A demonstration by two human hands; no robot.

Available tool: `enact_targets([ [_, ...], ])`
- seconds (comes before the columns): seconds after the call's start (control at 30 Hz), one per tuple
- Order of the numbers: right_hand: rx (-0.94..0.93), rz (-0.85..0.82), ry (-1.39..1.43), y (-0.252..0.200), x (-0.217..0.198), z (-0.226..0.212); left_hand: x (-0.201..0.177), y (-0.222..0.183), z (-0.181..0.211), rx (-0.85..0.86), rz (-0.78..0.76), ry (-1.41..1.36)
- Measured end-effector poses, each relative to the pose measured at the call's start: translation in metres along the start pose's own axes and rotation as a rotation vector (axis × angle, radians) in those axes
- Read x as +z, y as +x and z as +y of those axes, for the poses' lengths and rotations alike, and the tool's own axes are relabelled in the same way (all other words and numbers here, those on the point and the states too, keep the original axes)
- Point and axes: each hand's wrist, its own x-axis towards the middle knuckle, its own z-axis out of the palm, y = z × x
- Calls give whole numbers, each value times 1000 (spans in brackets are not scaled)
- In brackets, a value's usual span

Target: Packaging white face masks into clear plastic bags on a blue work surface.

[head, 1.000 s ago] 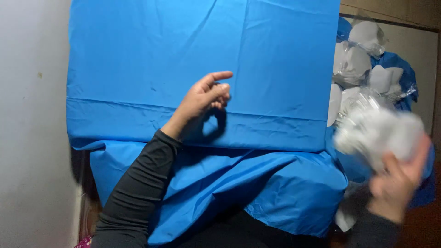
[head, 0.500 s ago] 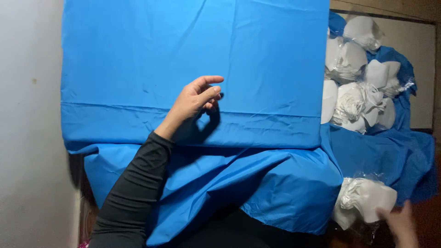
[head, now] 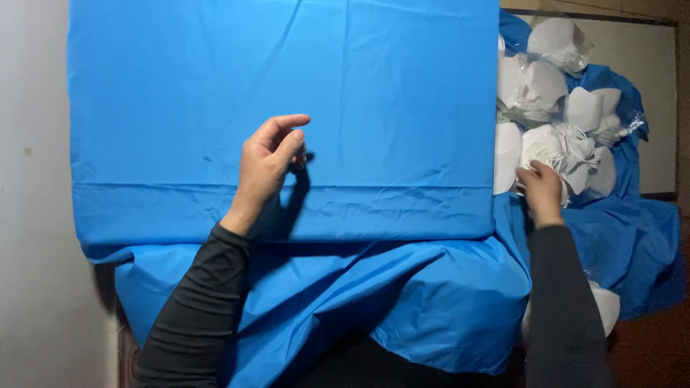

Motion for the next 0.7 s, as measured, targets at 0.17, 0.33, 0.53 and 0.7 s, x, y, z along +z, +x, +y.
enact_targets([
  [0.17, 159, 27, -238, 53, 37, 57, -7, 10, -21, 64, 11, -88],
  [0.33, 255, 8, -370, 86, 40, 97, -2, 14, -18, 34, 29, -114],
  [0.53, 182, 68, -318, 87, 33, 51, 1, 13, -16, 8, 12, -77],
  [0.7, 275, -81, -214, 80, 40, 1, 0, 16, -18, -2, 21, -39],
])
